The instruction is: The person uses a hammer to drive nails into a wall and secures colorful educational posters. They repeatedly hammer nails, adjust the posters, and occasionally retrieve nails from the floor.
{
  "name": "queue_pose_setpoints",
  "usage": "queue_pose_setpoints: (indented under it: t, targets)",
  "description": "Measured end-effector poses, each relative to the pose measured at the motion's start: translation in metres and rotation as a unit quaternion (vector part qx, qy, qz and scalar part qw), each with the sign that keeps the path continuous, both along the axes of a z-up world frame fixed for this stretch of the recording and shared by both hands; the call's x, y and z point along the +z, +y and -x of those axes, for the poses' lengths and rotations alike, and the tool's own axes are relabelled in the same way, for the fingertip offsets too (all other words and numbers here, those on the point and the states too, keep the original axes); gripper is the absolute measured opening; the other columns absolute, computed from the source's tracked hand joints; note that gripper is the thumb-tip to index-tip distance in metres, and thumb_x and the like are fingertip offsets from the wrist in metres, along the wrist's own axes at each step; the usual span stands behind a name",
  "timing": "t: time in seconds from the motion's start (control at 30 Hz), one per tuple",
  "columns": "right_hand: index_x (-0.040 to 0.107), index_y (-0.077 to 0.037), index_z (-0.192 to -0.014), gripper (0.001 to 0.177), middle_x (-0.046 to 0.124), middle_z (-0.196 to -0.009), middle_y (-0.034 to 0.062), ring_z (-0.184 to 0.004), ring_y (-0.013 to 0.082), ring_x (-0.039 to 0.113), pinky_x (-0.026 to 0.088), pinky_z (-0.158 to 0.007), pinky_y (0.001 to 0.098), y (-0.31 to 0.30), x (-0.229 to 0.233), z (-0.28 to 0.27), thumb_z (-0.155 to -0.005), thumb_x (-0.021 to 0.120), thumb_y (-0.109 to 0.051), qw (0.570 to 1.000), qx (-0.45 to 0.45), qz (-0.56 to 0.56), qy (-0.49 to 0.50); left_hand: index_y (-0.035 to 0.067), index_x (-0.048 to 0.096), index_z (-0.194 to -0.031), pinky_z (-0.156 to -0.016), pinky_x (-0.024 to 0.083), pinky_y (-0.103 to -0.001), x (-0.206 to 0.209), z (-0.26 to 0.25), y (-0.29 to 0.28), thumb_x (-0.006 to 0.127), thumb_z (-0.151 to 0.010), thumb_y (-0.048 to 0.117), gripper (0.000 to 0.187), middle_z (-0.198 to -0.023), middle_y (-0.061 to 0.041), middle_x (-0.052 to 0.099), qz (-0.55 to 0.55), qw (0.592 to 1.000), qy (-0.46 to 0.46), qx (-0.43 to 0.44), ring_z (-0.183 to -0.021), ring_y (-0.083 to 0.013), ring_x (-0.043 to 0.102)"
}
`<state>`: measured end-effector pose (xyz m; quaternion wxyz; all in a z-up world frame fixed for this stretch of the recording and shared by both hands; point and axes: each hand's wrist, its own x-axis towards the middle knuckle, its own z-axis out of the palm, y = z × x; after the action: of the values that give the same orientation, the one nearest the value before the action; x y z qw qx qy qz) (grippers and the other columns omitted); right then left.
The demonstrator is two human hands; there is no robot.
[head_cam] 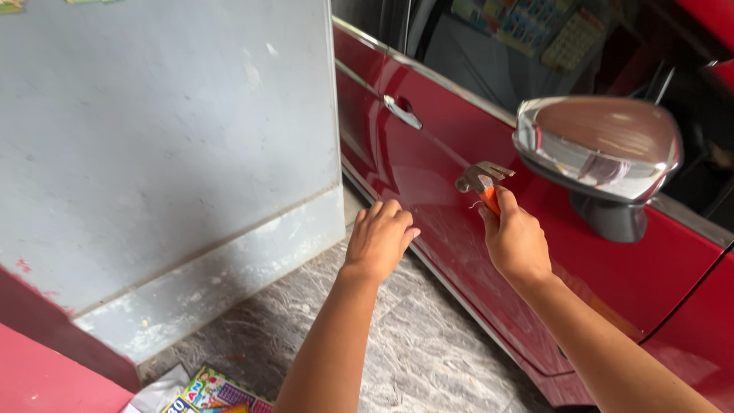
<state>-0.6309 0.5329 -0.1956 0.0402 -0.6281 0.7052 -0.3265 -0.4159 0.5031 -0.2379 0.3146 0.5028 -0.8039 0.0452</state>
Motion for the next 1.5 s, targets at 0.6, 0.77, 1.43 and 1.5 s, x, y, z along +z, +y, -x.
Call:
queue_pose_setpoints:
  t: [0.6, 0.77, 1.43, 1.5]
  targets:
    - [0.054, -0.012, -0.140, 0.043, 0.074, -0.102, 0.0202, -0.089, 0.0426, 0.072, 0.057, -0.072, 0.0520, -0.011, -0.122, -0.018, -0.101, 0.058, -0.029, 1.000, -0.006, -0.024, -0.016, 0.010, 0.073, -0.099, -0.100, 0.044, -0.044, -0.094, 0.014, -0.025, 0.069, -0.094, 0.030, 0.021, -0.110, -0.005, 0.064, -0.109, 0.993, -0.043, -0.024, -0.111, -0.0247, 0.058]
    - [0.056, -0.010, -0.137, 0.039, 0.074, -0.101, 0.0226, -0.090, 0.0431, 0.072, 0.057, -0.074, 0.0528, -0.012, -0.156, -0.016, -0.102, 0.059, -0.027, 0.999, -0.012, -0.043, -0.006, 0.009, 0.073, -0.099, -0.101, 0.043, -0.043, -0.110, 0.016, -0.025, 0.067, -0.095, 0.029, 0.021, -0.111, -0.006, 0.064, -0.132, 0.990, -0.047, -0.026, -0.110, -0.0241, 0.058]
    - [0.061, -0.007, -0.132, 0.035, 0.073, -0.095, 0.0251, -0.084, 0.0451, 0.071, 0.057, -0.069, 0.0532, 0.020, -0.236, 0.014, -0.102, 0.061, -0.024, 0.999, -0.044, -0.029, 0.007, 0.010, 0.073, -0.100, -0.101, 0.044, -0.044, -0.192, 0.048, -0.005, 0.066, -0.096, 0.027, 0.018, -0.109, -0.006, 0.062, -0.178, 0.980, -0.051, -0.073, -0.110, -0.0243, 0.058]
    - [0.061, -0.006, -0.130, 0.034, 0.074, -0.095, 0.0236, -0.084, 0.0434, 0.072, 0.058, -0.068, 0.0513, 0.024, -0.250, 0.017, -0.101, 0.061, -0.025, 0.999, -0.030, -0.029, 0.004, 0.010, 0.073, -0.100, -0.103, 0.044, -0.043, -0.205, 0.053, 0.000, 0.065, -0.097, 0.028, 0.020, -0.109, -0.005, 0.063, -0.200, 0.976, -0.058, -0.071, -0.110, -0.0230, 0.059]
